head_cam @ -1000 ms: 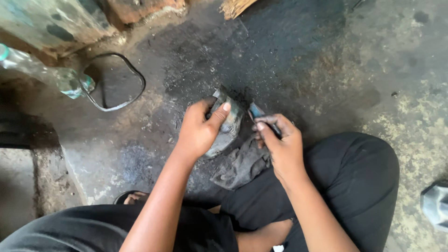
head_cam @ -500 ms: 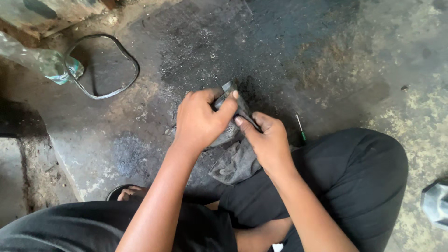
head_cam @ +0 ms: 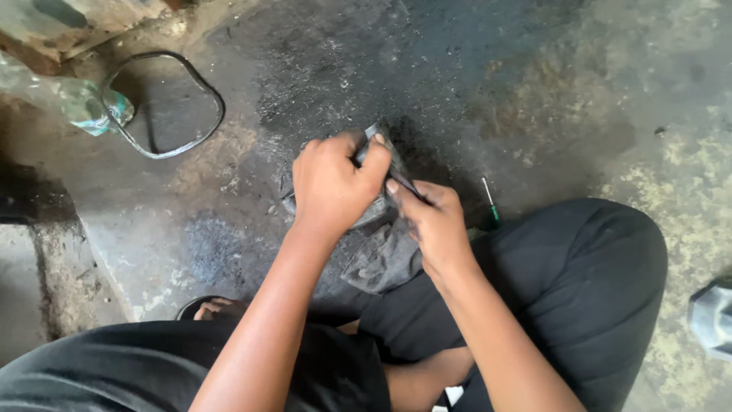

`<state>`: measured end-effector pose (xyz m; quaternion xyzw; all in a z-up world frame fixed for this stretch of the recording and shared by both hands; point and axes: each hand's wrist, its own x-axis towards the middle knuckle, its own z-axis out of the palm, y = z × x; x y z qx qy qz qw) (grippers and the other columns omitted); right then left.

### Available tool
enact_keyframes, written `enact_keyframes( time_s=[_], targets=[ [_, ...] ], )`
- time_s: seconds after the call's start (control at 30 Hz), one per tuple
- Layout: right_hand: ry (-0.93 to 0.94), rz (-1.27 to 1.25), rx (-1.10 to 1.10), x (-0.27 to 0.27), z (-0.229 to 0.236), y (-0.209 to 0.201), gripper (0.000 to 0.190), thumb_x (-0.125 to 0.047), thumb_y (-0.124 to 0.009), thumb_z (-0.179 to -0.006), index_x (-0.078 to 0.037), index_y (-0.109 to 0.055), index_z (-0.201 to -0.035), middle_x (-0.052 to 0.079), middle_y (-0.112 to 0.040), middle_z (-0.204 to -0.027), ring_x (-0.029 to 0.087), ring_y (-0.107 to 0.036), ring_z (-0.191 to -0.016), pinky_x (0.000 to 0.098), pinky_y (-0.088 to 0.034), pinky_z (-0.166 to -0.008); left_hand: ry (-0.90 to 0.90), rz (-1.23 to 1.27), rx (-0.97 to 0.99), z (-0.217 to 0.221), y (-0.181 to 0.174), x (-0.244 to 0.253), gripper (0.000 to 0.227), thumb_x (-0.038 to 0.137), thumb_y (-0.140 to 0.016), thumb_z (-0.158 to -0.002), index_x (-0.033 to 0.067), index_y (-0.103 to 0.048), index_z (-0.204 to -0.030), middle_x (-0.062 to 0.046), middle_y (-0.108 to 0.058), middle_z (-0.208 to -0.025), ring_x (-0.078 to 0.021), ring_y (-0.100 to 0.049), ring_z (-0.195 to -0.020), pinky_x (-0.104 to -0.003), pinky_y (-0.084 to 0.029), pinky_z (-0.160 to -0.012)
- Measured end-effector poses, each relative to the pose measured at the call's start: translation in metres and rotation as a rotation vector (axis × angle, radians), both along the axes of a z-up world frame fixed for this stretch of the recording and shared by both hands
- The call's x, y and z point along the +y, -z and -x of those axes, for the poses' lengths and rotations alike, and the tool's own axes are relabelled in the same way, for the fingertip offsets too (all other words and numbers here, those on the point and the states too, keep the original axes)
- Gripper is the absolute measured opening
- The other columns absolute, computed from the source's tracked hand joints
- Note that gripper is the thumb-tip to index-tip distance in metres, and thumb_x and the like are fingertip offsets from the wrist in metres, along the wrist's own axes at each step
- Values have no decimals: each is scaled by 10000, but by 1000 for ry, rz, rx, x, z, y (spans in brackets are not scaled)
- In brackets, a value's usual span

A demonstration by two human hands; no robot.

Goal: The person sits on the floor and scrubs a small, dark metal part with a cloth and a small tool. They repeatedly rub the surface of the object, turning it over to clean different sides.

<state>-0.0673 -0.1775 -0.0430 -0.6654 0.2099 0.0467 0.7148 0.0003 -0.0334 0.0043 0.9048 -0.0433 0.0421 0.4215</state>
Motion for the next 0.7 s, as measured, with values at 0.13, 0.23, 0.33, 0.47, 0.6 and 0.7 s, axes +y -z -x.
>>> enact_keyframes(
  time_s=[0.13,0.23,0.33,0.47,0.6,0.7],
  targets=[
    [53,20,-147,-1,-13,8,349,-241,-693,-1015,-15,-659,-751,-67,-520,-658,62,-400,-608,315,-307,-547,-44,18,-45,11,4,-1,381,369,-624,-885,43,-714,-709,-203,-625,-597,-421,-654,-626,-505,-511,-637],
    [-91,678,-80,1,8,-12,426,-337,-649,-989,-6,-644,-721,131,-491,-535,165,-437,-504,381,-397,-516,-44,28,-131,16,2,1,342,338,-608,-887,45,-724,-755,-202,-631,-600,-420,-651,-603,-509,-508,-609],
    [-76,682,-54,9,9,-27,408,-361,-617,-977,-18,-665,-762,201,-528,-588,288,-524,-503,440,-440,-553,-108,-7,-128,29,6,-7,352,333,-595,-923,31,-712,-784,-213,-621,-581,-427,-643,-581,-518,-508,-606],
    [-106,836,-4,8,-3,-44,399,-368,-590,-986,-38,-710,-796,222,-618,-649,402,-627,-609,485,-451,-600,-157,-26,-160,31,11,-17,390,327,-581,-983,19,-650,-754,-215,-625,-597,-435,-636,-580,-530,-496,-588],
    [-161,959,-16,10,6,-54,371,-356,-566,-967,-77,-752,-809,222,-670,-708,448,-660,-713,530,-481,-646,-189,-51,-179,48,18,-21,359,300,-575,-973,40,-602,-726,-205,-622,-576,-430,-621,-545,-529,-487,-570],
    [-183,949,83,2,6,-58,397,-379,-555,-972,-77,-749,-802,221,-676,-714,442,-671,-721,539,-495,-658,-228,-53,-197,65,25,-35,325,295,-594,-961,36,-584,-764,-214,-624,-612,-415,-626,-542,-517,-482,-536]
  ],
)
